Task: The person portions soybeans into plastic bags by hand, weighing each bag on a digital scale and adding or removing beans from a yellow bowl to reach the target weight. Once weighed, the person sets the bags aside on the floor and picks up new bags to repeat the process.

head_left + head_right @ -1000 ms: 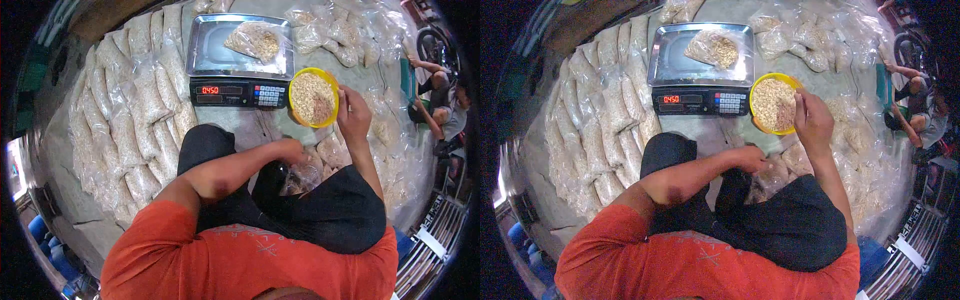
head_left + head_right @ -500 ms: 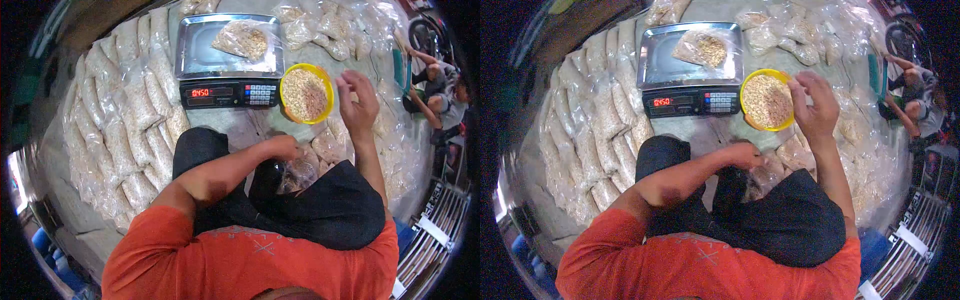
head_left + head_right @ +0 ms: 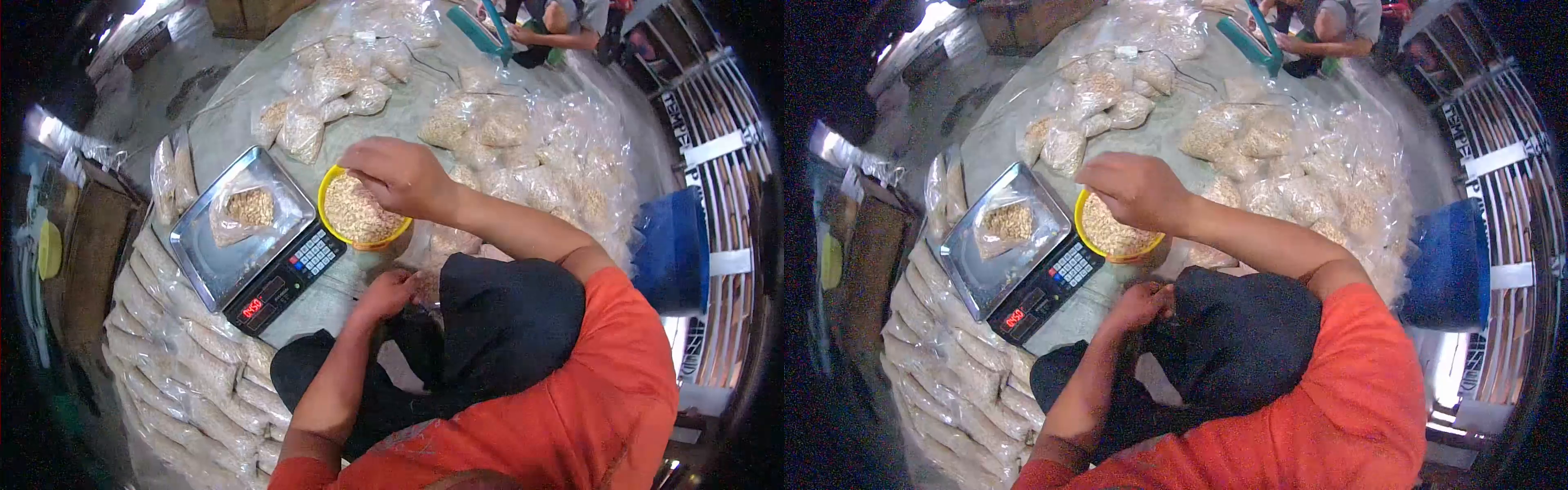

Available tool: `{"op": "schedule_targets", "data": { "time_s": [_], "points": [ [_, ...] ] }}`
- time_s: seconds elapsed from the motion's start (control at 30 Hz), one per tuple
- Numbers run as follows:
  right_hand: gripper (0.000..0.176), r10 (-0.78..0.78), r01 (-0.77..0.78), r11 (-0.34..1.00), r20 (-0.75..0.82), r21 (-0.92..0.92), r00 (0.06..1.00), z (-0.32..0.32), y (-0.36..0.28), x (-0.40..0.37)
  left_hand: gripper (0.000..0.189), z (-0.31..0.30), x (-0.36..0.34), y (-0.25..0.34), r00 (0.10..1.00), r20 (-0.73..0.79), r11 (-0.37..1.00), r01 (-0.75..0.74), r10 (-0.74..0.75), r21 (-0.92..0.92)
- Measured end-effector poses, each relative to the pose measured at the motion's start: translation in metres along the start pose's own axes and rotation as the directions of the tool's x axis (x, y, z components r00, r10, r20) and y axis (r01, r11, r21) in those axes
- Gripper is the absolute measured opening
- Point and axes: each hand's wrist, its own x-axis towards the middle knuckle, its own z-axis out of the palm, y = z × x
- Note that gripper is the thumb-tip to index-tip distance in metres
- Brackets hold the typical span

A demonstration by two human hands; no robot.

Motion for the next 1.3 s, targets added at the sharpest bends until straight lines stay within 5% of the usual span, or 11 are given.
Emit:
{"op": "schedule_targets", "data": {
  "time_s": [0.17,0.27,0.33,0.37,0.53,0.77,0.9,0.97,1.0,1.1,1.3],
  "points": [
    [0.017,-0.046,0.054,0.989,-0.060,0.137,0.997,0.014,0.001,-0.015,0.057,0.006,0.001,-0.012,1.000,-0.027,0.993,-0.011,0.007,-0.120],
    [0.021,-0.017,0.024,0.995,0.079,-0.098,0.997,0.061,0.043,-0.064,0.058,0.003,-0.001,-0.006,0.997,-0.049,0.995,-0.064,0.061,-0.076],
    [0.029,0.299,-0.188,0.953,0.620,-0.239,0.726,0.050,0.042,-0.067,0.059,0.000,-0.005,0.003,0.996,-0.066,0.994,-0.072,0.067,-0.078],
    [0.029,0.306,-0.193,0.950,0.610,-0.245,0.731,0.049,0.042,-0.067,0.057,0.000,-0.008,0.005,0.997,-0.058,0.997,-0.050,0.047,-0.060],
    [0.023,0.085,-0.078,0.996,0.189,-0.042,0.978,0.021,0.014,-0.023,0.054,0.009,-0.001,-0.009,0.999,-0.029,0.995,-0.025,0.022,-0.101],
    [0.021,-0.150,0.184,0.980,-0.312,0.080,0.938,-0.027,-0.020,0.023,0.052,0.012,-0.010,-0.002,0.993,-0.103,0.984,-0.077,0.061,-0.158],
    [0.030,0.044,-0.043,0.998,-0.013,0.043,0.999,0.063,0.038,-0.050,0.051,0.011,0.006,-0.016,0.997,0.017,0.963,-0.066,0.073,-0.262],
    [0.033,0.414,-0.287,0.910,0.681,-0.299,0.604,0.047,0.043,-0.054,0.050,0.004,-0.006,0.006,0.997,-0.004,0.983,-0.072,0.072,-0.167],
    [0.033,0.411,-0.281,0.911,0.683,-0.301,0.604,0.040,0.038,-0.048,0.050,0.001,-0.014,0.013,0.998,-0.021,0.996,-0.055,0.054,-0.068],
    [0.032,0.199,-0.194,0.980,0.212,-0.045,0.957,0.021,0.027,-0.020,0.049,0.000,-0.016,0.020,1.000,-0.030,0.994,-0.005,0.002,-0.111],
    [0.028,-0.169,0.185,0.983,-0.310,0.022,0.936,-0.024,-0.025,0.030,0.049,0.009,0.004,-0.019,0.975,-0.114,0.981,-0.192,0.189,-0.018]
  ]
}}
